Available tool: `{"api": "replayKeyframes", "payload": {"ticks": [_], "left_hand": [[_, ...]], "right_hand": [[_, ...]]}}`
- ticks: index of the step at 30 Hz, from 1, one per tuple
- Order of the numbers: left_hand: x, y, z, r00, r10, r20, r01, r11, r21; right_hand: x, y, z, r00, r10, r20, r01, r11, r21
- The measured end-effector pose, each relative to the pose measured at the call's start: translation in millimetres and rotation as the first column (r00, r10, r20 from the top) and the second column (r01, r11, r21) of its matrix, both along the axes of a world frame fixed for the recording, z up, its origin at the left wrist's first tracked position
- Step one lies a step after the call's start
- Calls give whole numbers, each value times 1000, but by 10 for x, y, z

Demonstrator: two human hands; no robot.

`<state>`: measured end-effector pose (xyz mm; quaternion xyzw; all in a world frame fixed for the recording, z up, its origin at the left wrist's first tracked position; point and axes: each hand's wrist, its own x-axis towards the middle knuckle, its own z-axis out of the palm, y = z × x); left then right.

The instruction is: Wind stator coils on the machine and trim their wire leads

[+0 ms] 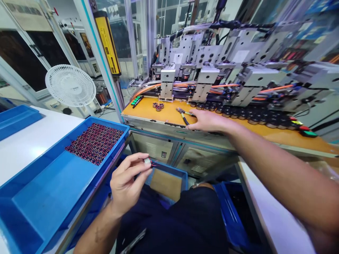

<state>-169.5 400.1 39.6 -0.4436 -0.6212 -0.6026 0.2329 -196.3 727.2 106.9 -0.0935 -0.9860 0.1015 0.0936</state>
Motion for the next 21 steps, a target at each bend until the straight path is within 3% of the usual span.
{"api": "replayKeyframes", "payload": {"ticks": [3, 6, 8, 10, 12, 15, 18, 21], "left_hand": [[-4, 28, -28, 997, -4, 76, 3, 1000, 13], [-5, 83, -52, 989, -19, 144, 18, 1000, 12], [-10, 120, -61, 985, -22, 172, 22, 1000, 1], [-17, 148, -65, 981, -30, 192, 33, 999, -15], [-21, 168, -62, 978, -37, 206, 44, 999, -31], [-15, 199, -50, 973, -48, 225, 61, 997, -48], [3, 231, -39, 970, -62, 234, 80, 994, -69], [22, 248, -38, 968, -72, 241, 96, 991, -92]], "right_hand": [[296, 15, -88, 999, 14, 40, -18, 994, 110], [647, -104, -299, 993, 70, -90, -52, 980, 192], [916, -261, -473, 970, 140, -197, -126, 989, 83], [1199, -472, -646, 953, 183, -243, -225, 962, -156], [1466, -705, -798, 952, 208, -223, -284, 870, -402], [1758, -991, -946, 947, 278, -159, -308, 661, -684], [1865, -1114, -992, 905, 387, -178, -357, 460, -813], [1821, -1124, -969, 881, 429, -199, -375, 377, -847]]}}
